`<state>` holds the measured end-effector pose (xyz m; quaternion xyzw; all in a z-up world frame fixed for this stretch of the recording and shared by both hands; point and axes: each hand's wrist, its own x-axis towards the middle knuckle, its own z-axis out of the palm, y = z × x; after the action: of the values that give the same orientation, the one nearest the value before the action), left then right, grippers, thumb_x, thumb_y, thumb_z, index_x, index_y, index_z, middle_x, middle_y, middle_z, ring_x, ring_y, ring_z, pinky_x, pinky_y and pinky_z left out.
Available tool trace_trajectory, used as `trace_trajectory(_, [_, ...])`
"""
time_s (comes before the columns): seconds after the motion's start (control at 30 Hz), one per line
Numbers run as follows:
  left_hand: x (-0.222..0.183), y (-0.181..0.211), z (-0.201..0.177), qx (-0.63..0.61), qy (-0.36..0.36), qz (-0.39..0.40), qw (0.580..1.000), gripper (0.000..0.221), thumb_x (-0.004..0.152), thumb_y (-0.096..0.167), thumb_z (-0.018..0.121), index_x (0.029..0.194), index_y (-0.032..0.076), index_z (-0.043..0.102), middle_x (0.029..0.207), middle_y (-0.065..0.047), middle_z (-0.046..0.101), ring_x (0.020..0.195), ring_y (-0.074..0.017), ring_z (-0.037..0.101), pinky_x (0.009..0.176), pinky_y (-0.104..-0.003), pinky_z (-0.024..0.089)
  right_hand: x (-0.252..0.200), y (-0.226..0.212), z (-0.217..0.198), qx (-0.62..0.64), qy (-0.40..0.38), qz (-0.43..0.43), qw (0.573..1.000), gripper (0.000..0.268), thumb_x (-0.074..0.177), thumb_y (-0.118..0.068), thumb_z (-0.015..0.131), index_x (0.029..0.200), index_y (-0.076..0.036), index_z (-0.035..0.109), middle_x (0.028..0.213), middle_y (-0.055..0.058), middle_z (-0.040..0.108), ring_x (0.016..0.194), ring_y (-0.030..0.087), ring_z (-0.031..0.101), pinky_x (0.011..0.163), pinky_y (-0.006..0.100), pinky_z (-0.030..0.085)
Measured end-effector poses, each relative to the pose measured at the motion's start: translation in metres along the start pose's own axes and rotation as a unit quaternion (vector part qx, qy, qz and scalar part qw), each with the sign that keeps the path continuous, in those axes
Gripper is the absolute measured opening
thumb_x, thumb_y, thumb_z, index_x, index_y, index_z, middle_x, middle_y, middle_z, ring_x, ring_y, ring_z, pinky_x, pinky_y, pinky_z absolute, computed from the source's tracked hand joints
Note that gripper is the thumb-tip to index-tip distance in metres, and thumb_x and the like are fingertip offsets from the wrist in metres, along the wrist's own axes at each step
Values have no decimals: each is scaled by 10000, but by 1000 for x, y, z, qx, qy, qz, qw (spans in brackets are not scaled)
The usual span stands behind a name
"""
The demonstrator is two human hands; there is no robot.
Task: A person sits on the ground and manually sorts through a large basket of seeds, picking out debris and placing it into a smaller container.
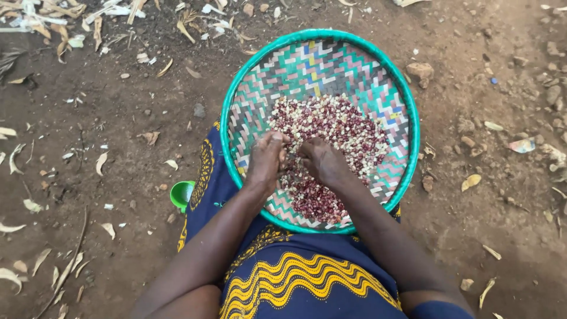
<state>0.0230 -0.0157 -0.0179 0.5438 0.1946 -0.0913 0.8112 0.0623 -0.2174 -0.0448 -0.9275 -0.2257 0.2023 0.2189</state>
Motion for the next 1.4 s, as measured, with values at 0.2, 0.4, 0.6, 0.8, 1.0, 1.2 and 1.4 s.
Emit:
trace_trajectory(0.2, [-23, 15, 4, 428, -130, 60, 892, 287, 1030, 428, 578, 1185, 249, 741, 1064, -141, 776, 1133, -400, 723, 952, -500, 580, -11, 7, 3, 29, 34, 30, 999, 179, 948, -299, 682, 1044, -154, 642, 1061, 170, 644, 1010, 478, 713, 792, 574, 594])
trace_trajectory(0.4, [-58, 38, 22, 678, -254, 71, 686, 225, 977, 215, 566, 1091, 56, 677, 900, -283, 754, 906, -520, 753, 773, -638, 600, -28, 14, -16, 49, 139, 63, 987, 255, 905, -141, 697, 1148, -149, 620, 1119, 219, 608, 971, 553, 686, 808, 633, 562])
trace_trajectory(0.6, [-48, -5, 0, 705, -265, 93, 651, 194, 972, 240, 586, 1087, 85, 602, 887, -255, 756, 898, -496, 770, 781, -645, 613, -22, 12, -4, 220, 76, -8, 973, 120, 851, -31, 746, 965, -67, 750, 843, 166, 666, 814, 347, 704, 709, 458, 548])
trace_trajectory(0.8, [-41, -14, 0, 698, -274, 99, 654, 240, 986, 155, 476, 1119, -1, 602, 915, -314, 755, 920, -547, 753, 807, -680, 602, -36, -24, -25, 148, -50, 0, 988, 91, 949, -111, 735, 1008, -108, 804, 940, 142, 672, 834, 292, 671, 740, 393, 569])
trace_trajectory(1.0, [-38, -14, 0, 702, -306, 101, 636, 248, 959, 114, 506, 1136, -20, 616, 960, -334, 755, 975, -552, 745, 836, -688, 595, -26, -5, 6, 84, -12, -64, 994, 109, 887, -125, 709, 984, -97, 751, 947, 232, 651, 881, 521, 694, 735, 609, 556])
trace_trajectory(1.2, [-12, 5, -7, 243, -265, -40, 932, 217, 987, 188, 521, 1150, 88, 624, 660, -36, 586, 533, -158, 528, 421, -221, 391, -19, -1, 20, 65, 31, -96, 993, 221, 840, -239, 793, 945, -81, 680, 1001, 180, 637, 886, 508, 695, 721, 598, 588])
trace_trajectory(1.4, [0, 46, -12, -37, -298, -28, 953, 226, 898, 169, 477, 1071, 81, 591, 815, -162, 679, 623, -127, 578, 386, -167, 376, -21, 1, 18, 70, 8, -82, 994, 194, 880, -207, 750, 1008, -82, 675, 1030, 189, 617, 887, 563, 686, 754, 636, 581])
